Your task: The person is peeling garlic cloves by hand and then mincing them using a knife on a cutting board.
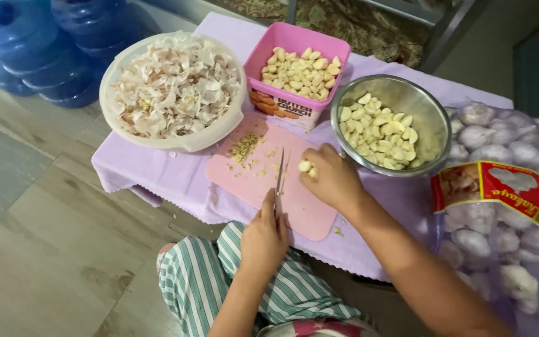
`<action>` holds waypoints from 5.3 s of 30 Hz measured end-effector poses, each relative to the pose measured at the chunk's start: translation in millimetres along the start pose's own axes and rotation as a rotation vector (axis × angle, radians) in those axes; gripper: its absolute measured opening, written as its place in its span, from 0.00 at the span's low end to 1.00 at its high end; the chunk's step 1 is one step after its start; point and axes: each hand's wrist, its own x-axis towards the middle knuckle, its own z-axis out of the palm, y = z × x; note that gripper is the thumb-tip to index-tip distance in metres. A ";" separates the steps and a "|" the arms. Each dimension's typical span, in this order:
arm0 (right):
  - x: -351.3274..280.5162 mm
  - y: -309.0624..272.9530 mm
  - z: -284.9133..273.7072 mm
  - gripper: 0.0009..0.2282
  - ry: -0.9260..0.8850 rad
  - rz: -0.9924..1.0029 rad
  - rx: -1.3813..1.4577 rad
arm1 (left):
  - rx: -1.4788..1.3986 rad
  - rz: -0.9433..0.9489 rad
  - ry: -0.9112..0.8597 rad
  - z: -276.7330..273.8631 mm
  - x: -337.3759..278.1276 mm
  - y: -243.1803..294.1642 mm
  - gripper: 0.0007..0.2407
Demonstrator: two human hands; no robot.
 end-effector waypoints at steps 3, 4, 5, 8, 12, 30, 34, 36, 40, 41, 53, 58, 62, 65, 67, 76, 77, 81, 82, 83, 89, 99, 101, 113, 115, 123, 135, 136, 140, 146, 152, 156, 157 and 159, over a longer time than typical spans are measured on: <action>-13.3 5.5 5.9 0.13 0.102 -0.110 -0.055 | 0.008 0.015 0.001 -12.8 -1.4 10.7 0.22; -16.9 6.4 8.8 0.13 0.098 -0.114 -0.053 | 0.007 0.010 0.002 -19.2 -0.7 14.7 0.22; -21.5 7.1 12.0 0.15 0.171 -0.150 0.005 | 0.057 0.022 -0.087 -25.5 -0.7 18.6 0.23; -26.4 11.1 20.0 0.21 0.265 -0.174 0.133 | 0.179 0.045 -0.210 -27.1 4.2 11.9 0.24; -27.2 11.7 13.0 0.33 0.223 -0.149 0.327 | 0.305 0.056 -0.279 -37.2 15.5 3.3 0.22; -65.8 7.5 -28.2 0.17 0.383 -0.207 0.398 | 0.080 -0.058 -0.162 -88.0 5.0 -6.2 0.17; -63.6 7.0 -20.2 0.15 0.329 -0.179 0.128 | -0.065 -0.037 -0.119 -87.9 6.0 5.7 0.19; -59.7 1.5 -17.6 0.09 0.257 -0.157 0.039 | -0.228 -0.056 -0.067 -85.0 3.2 17.8 0.18; -59.9 -9.8 -5.2 0.08 0.280 -0.172 0.006 | -0.368 -0.047 -0.001 -56.7 4.0 10.5 0.20; -59.1 -16.5 -4.8 0.07 0.275 -0.174 0.078 | -0.384 -0.038 0.013 -52.9 4.5 11.1 0.21; -49.0 -51.3 -26.1 0.16 0.001 -0.096 0.432 | -0.407 0.035 0.104 -23.8 -1.5 -7.0 0.19; -41.8 -55.0 -37.0 0.16 -0.018 -0.084 0.429 | -0.420 0.032 0.084 -28.3 -2.6 -2.2 0.19; -41.1 -60.9 -30.0 0.15 -0.110 -0.030 0.478 | -0.371 0.034 0.073 -27.8 -3.8 -1.6 0.19; -42.3 -62.7 -27.1 0.16 -0.087 0.009 0.532 | -0.363 0.043 0.077 -27.9 -4.3 0.6 0.19; -43.4 -61.9 -24.4 0.16 -0.071 0.026 0.579 | -0.367 0.058 0.087 -28.0 -5.1 1.0 0.19; -30.9 -47.3 -0.8 0.14 0.046 -0.053 0.439 | -0.320 0.069 0.077 -25.7 -4.2 1.2 0.20; -30.0 -47.0 -4.9 0.14 0.030 -0.094 0.394 | -0.322 0.076 0.077 -27.0 -4.2 1.6 0.19; -24.0 -50.1 -17.5 0.12 -0.005 -0.204 0.353 | -0.308 0.087 0.074 -25.3 -2.9 0.5 0.19; -24.6 -45.5 -10.9 0.12 -0.003 -0.201 0.349 | -0.310 0.092 0.070 -26.6 -3.4 3.2 0.19; -23.7 -41.7 -3.5 0.10 -0.012 -0.187 0.350 | -0.290 0.091 0.065 -29.0 -3.4 5.2 0.19; -15.2 -27.8 21.9 0.06 0.019 -0.172 0.251 | -0.232 0.063 0.048 -23.3 -2.2 2.8 0.19; -8.6 -32.6 12.5 0.05 0.027 -0.150 0.305 | -0.152 0.047 0.028 -21.3 -3.1 1.1 0.20; -7.7 -33.8 11.2 0.06 0.027 -0.154 0.315 | -0.144 0.042 0.015 -20.9 -2.6 0.0 0.21; -7.9 -35.8 9.1 0.06 0.030 -0.159 0.346 | -0.054 -0.001 -0.048 -18.5 2.6 3.0 0.23; -8.5 -35.4 10.2 0.06 0.031 -0.166 0.329 | -0.057 0.005 -0.044 -22.1 1.3 6.1 0.23; -12.4 -33.9 14.3 0.02 0.044 -0.211 0.303 | -0.099 -0.055 -0.162 -22.6 -9.3 -0.7 0.27; -21.8 -41.9 5.4 0.03 0.020 -0.126 0.372 | -0.011 -0.030 -0.221 -25.9 4.7 -0.6 0.32; -18.0 -43.9 -6.7 0.03 0.019 -0.128 0.370 | -0.013 -0.030 -0.220 -27.2 3.0 -0.7 0.32; 9.1 -57.9 -51.5 0.11 -0.151 0.519 0.686 | -0.206 -0.117 -0.180 -43.2 1.2 7.0 0.21; 34.2 -19.2 -13.6 0.06 -0.123 0.347 0.648 | -0.239 -0.096 -0.133 -52.0 4.1 17.4 0.21; 40.4 -8.2 19.7 0.07 -0.110 0.029 0.252 | -0.131 -0.057 -0.121 -47.3 8.8 21.6 0.22; 37.1 -7.2 22.9 0.06 -0.086 0.013 0.188 | -0.072 -0.031 -0.116 -34.7 10.8 16.0 0.23; 36.9 -7.6 22.4 0.06 -0.086 0.014 0.189 | -0.071 -0.032 -0.117 -33.0 11.2 15.1 0.23; 36.8 -8.6 21.1 0.06 -0.099 0.017 0.193 | -0.058 -0.022 -0.112 -29.7 12.1 13.3 0.23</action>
